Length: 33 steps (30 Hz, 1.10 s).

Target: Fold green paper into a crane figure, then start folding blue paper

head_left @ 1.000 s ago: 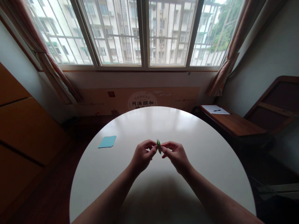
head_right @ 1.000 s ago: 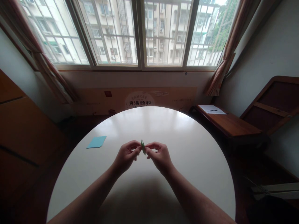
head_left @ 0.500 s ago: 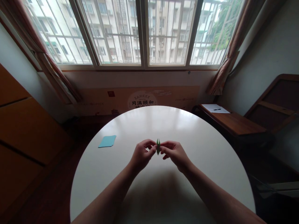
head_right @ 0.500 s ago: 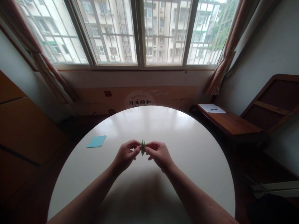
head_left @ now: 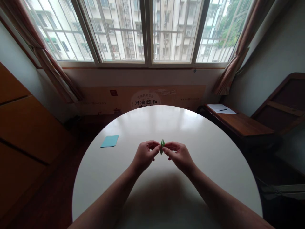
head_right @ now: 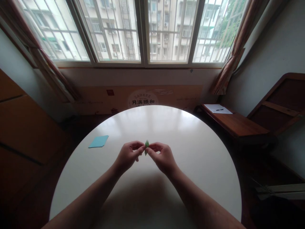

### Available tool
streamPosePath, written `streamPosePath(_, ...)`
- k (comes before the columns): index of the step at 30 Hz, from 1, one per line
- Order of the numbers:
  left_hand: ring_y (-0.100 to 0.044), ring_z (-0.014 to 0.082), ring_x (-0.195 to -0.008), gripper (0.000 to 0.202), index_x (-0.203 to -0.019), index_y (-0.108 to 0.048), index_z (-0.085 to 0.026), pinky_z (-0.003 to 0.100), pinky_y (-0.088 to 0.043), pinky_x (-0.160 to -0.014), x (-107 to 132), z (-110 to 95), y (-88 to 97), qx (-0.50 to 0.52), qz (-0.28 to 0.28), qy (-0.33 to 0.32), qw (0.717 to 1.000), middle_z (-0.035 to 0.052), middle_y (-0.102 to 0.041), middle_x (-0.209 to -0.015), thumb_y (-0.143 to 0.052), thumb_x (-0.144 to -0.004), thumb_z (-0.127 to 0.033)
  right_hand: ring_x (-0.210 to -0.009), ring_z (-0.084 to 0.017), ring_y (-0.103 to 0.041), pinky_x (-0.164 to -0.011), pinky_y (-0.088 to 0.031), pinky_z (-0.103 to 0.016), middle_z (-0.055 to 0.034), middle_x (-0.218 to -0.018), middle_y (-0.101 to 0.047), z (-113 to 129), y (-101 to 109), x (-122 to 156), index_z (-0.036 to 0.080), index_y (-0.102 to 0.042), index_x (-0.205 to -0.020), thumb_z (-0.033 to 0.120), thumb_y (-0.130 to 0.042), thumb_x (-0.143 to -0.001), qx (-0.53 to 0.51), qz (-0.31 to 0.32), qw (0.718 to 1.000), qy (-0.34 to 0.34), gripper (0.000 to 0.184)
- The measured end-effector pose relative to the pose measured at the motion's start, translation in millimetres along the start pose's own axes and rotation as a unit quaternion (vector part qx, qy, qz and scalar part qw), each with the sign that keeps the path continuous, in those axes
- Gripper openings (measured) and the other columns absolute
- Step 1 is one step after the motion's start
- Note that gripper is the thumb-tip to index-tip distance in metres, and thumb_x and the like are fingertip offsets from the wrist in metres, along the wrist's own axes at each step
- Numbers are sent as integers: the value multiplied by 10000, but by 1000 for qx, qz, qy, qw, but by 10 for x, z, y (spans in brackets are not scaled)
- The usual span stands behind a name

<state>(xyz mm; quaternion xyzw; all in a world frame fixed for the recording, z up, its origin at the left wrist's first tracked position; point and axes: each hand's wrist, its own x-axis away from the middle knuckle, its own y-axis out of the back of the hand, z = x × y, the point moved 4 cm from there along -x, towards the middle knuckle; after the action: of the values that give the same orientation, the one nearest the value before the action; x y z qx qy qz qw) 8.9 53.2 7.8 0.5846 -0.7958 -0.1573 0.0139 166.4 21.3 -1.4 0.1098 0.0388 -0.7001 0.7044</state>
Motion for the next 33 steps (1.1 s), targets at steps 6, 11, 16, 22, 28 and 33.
streamPosePath(6,-571,132,-551,225,-850,-747,-120,193,-479,-391,19,-36,13,-33,-7,-25,999,49,-676,-685,-664,-829,-328,-741,-220,-683,-510,-529,-268,-98,-810,-763,-19,11,1,162,-788,-900,410,-734,-818,2,-5,1000,-7,267)
streamPosePath(11,-598,134,-564,186,-845,-756,-131,190,-484,-426,25,-67,20,-55,-15,-36,998,53,-707,-700,-669,-835,-295,-684,-199,-651,-500,-508,-268,-81,-759,-740,-54,4,-6,154,-784,-892,424,-738,-810,-35,4,998,-42,286)
streamPosePath(16,-599,148,-580,231,-861,-755,-122,201,-487,-410,38,-80,7,-39,-19,-26,999,67,-709,-715,-707,-816,-343,-695,-191,-654,-554,-504,-271,-67,-754,-740,23,13,15,163,-770,-847,354,-727,-818,13,-10,1000,2,197)
streamPosePath(22,-588,148,-586,240,-849,-737,-114,202,-483,-395,44,-68,-14,-5,-11,-18,1000,69,-693,-724,-692,-822,-347,-709,-196,-643,-544,-512,-271,-64,-748,-709,26,-8,17,159,-709,-796,345,-684,-832,7,1,1000,-14,191)
streamPosePath(28,-577,135,-593,238,-884,-708,-111,200,-482,-419,33,-40,-41,24,13,-18,999,56,-676,-738,-674,-835,-342,-714,-190,-644,-550,-518,-264,-62,-769,-699,-10,-22,25,165,-698,-781,386,-630,-881,24,24,999,-3,251)
streamPosePath(33,-586,147,-621,269,-894,-717,-108,200,-481,-403,18,-33,-42,25,17,-13,999,70,-686,-758,-697,-820,-365,-713,-187,-656,-557,-497,-258,-57,-768,-718,37,2,41,173,-740,-822,344,-614,-902,64,12,997,46,226)
